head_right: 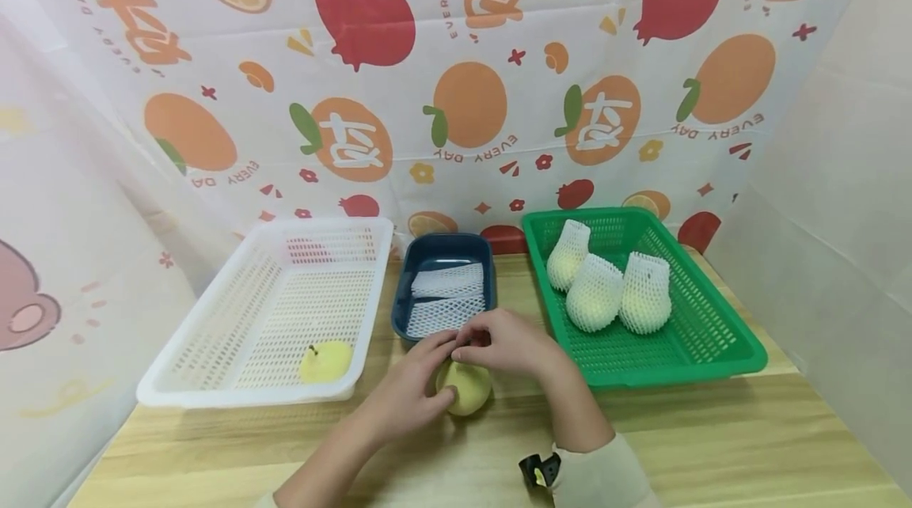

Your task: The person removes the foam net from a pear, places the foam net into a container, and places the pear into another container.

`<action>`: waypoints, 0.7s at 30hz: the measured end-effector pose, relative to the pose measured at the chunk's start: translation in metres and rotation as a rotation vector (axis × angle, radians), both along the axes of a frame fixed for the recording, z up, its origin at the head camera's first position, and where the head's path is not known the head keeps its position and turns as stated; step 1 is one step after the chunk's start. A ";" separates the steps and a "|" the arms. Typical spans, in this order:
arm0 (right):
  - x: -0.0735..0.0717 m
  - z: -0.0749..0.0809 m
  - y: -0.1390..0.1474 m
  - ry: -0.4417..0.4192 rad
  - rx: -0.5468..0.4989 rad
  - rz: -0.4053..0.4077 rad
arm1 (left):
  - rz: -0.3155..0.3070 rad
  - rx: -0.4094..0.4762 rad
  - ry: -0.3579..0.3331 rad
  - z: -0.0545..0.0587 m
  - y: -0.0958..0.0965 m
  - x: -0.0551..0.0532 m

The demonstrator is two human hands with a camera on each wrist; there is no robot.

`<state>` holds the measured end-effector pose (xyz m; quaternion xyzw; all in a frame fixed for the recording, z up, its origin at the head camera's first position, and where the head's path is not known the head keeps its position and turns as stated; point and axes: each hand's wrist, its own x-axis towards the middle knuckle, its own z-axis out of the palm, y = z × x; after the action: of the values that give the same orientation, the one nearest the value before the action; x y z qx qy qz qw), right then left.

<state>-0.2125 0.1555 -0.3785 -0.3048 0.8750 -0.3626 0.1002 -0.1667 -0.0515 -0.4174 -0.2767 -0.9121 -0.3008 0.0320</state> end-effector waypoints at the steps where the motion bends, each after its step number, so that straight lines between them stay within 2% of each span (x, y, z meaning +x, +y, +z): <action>1: 0.001 -0.001 0.000 0.004 0.005 0.003 | 0.000 0.001 0.004 -0.001 0.000 0.000; 7: 0.002 -0.002 -0.001 0.066 0.049 0.039 | -0.014 -0.001 0.035 -0.003 -0.002 -0.002; 13: 0.003 -0.001 -0.002 0.109 0.051 0.022 | -0.039 0.041 0.073 -0.003 -0.003 -0.002; 17: 0.005 0.003 0.000 0.103 0.001 -0.001 | -0.037 0.097 0.051 -0.002 -0.001 -0.001; 21: 0.010 0.007 0.000 0.100 -0.059 -0.024 | -0.019 0.187 -0.032 0.001 0.001 0.001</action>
<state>-0.2026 0.1553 -0.3718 -0.3148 0.8714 -0.3737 0.0429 -0.1656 -0.0509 -0.4168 -0.2762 -0.8777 -0.3895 0.0403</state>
